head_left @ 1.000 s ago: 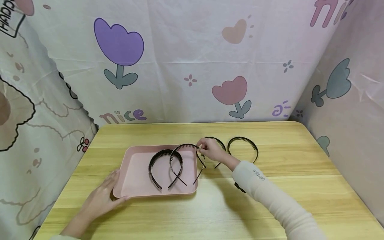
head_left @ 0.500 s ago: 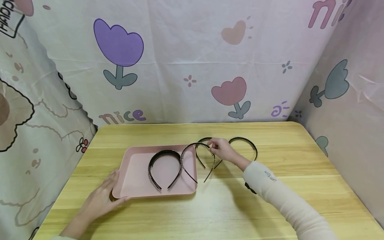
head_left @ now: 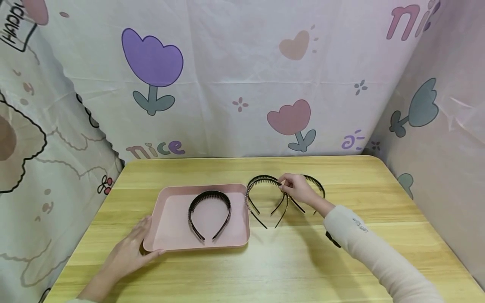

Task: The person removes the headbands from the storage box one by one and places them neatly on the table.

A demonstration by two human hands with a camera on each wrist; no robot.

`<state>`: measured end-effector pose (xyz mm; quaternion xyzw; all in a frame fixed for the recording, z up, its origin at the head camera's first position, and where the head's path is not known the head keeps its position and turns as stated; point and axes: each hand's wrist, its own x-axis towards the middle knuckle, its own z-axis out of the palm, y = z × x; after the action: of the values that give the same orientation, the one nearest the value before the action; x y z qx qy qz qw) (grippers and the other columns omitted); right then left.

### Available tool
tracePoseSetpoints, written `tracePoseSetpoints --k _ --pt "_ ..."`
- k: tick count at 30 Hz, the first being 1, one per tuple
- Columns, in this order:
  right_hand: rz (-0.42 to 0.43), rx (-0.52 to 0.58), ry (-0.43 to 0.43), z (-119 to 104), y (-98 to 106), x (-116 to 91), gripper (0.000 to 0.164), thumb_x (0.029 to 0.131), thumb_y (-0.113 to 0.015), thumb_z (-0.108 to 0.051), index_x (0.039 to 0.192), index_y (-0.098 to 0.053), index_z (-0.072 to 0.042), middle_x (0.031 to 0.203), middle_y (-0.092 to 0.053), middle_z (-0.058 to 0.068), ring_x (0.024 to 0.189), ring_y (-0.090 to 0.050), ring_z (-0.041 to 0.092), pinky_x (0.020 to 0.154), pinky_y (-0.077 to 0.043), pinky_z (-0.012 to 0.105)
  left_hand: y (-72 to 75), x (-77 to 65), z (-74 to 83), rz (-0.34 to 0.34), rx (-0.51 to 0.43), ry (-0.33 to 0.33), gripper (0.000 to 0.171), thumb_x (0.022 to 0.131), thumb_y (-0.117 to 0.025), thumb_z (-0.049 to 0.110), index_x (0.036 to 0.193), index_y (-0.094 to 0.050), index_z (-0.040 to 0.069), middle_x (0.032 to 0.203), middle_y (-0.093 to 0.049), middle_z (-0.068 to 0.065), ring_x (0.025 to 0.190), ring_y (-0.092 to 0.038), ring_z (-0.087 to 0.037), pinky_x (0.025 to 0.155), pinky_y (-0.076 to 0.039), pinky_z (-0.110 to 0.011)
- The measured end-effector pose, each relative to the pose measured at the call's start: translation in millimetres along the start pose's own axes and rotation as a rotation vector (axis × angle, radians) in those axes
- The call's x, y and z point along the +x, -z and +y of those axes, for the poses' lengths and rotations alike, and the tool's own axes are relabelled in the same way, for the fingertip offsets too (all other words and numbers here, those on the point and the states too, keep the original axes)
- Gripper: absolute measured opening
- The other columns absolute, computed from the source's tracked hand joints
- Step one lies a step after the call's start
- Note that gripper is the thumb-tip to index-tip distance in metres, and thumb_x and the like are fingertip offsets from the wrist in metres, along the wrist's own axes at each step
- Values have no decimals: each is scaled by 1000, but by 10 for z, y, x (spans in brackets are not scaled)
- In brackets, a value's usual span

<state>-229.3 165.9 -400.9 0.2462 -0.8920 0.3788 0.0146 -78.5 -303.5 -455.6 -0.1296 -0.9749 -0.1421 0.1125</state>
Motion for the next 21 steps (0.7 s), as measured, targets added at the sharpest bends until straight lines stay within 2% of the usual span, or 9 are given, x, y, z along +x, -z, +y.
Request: tracePoseSetpoints --k 7,12,21 --pt "35 -47 -29 173 87 -99 14 82 -64 3 95 -65 8 67 -61 12 58 -47 4 51 -43 18 8 4 8 -6 -2 1 99 68 -74 49 139 -35 -8 139 -39 -29 124 -42 -46 93 -41 -62" --pt "59 -62 -67 303 158 -147 17 82 -63 3 98 -64 9 65 -61 11 55 -45 3 49 -40 18 11 1 12 -12 5 2 99 69 -74 50 138 -35 -9 139 -39 -30 123 -42 -47 93 -41 -62" --pt "103 -85 -73 474 280 -248 18 81 -65 4 98 -65 10 63 -61 12 52 -42 0 47 -37 17 0 -8 13 -1 0 -6 100 68 -75 49 140 -33 -7 141 -38 -28 125 -41 -45 93 -41 -61"
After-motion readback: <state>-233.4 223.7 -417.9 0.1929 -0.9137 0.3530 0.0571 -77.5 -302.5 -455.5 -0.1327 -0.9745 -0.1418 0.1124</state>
